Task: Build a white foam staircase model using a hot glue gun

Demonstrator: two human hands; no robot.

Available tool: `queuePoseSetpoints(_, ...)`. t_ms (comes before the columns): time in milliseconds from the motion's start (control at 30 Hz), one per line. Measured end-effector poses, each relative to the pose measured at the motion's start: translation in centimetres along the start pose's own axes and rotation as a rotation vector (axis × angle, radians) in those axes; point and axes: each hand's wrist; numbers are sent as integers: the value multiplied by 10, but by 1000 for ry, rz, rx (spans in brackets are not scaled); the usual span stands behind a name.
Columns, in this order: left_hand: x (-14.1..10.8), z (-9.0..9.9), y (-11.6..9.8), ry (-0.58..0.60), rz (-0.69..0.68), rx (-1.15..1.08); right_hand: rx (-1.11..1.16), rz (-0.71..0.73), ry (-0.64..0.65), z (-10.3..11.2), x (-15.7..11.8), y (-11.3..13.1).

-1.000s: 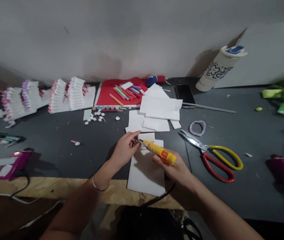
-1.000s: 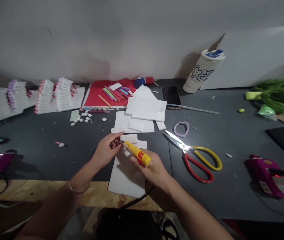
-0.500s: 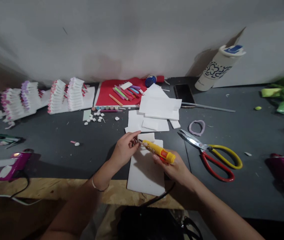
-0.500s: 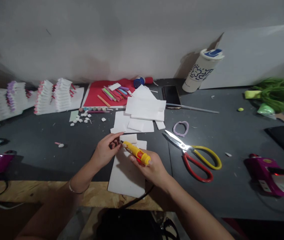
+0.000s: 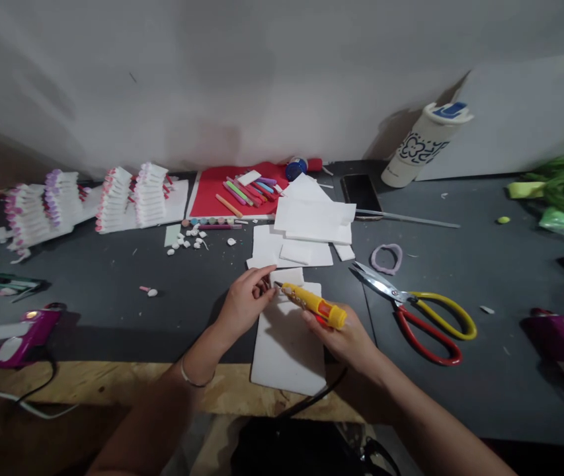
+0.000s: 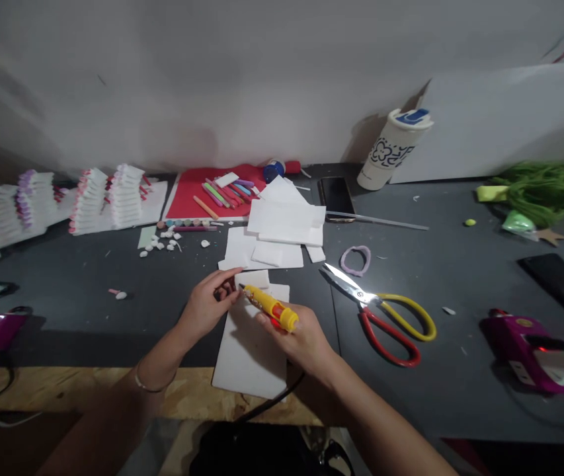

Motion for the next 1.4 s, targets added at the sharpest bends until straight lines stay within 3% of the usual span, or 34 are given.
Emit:
queuePoseSetpoints(767,-1,1,1,3,-22,-22,-3,-34,29,-2,-1,-3)
queuePoseSetpoints(1400,-1,1,-1,-7,-21,3,-4,-24,-41,0,0,3)
Point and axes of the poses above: each hand's wrist, its own x-axis towards the middle knuckle, its own z-axis out of the back of the hand, y = z × x, and after that the axes turned 3 degrees about -x, right-handed
